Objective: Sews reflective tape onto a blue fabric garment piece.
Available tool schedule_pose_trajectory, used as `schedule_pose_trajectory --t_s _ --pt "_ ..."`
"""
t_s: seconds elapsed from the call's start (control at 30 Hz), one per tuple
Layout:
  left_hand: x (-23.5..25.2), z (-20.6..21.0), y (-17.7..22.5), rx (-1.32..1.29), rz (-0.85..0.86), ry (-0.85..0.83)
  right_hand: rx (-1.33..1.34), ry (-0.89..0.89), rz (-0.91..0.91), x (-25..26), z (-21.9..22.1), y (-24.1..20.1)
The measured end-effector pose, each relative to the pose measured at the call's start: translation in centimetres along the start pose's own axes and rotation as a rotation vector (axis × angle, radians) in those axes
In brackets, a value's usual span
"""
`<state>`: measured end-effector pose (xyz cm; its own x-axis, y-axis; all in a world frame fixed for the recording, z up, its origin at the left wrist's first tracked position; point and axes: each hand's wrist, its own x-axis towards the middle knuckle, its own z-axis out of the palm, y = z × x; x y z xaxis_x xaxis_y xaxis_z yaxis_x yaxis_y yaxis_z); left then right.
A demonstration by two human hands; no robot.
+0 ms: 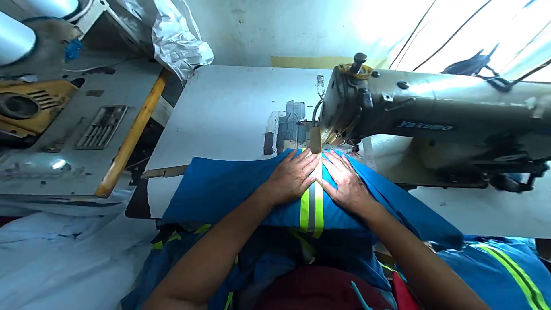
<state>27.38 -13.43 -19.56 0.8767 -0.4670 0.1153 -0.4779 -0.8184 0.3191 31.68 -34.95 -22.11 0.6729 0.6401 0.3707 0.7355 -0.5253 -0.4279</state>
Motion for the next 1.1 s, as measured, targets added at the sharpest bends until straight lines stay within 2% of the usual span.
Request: schedule_pose_trajectory --t_s 0.43,1.1 --pt "0.4 0.0 0.0 -0.020 -0.003 0.026 0.028 -0.002 0.033 0.3 -0.1 0.6" --pt "2.8 -1.0 -2.6 0.003 0.007 0.038 -0.034 -0.129 0.112 3.8 -1.0 1.7"
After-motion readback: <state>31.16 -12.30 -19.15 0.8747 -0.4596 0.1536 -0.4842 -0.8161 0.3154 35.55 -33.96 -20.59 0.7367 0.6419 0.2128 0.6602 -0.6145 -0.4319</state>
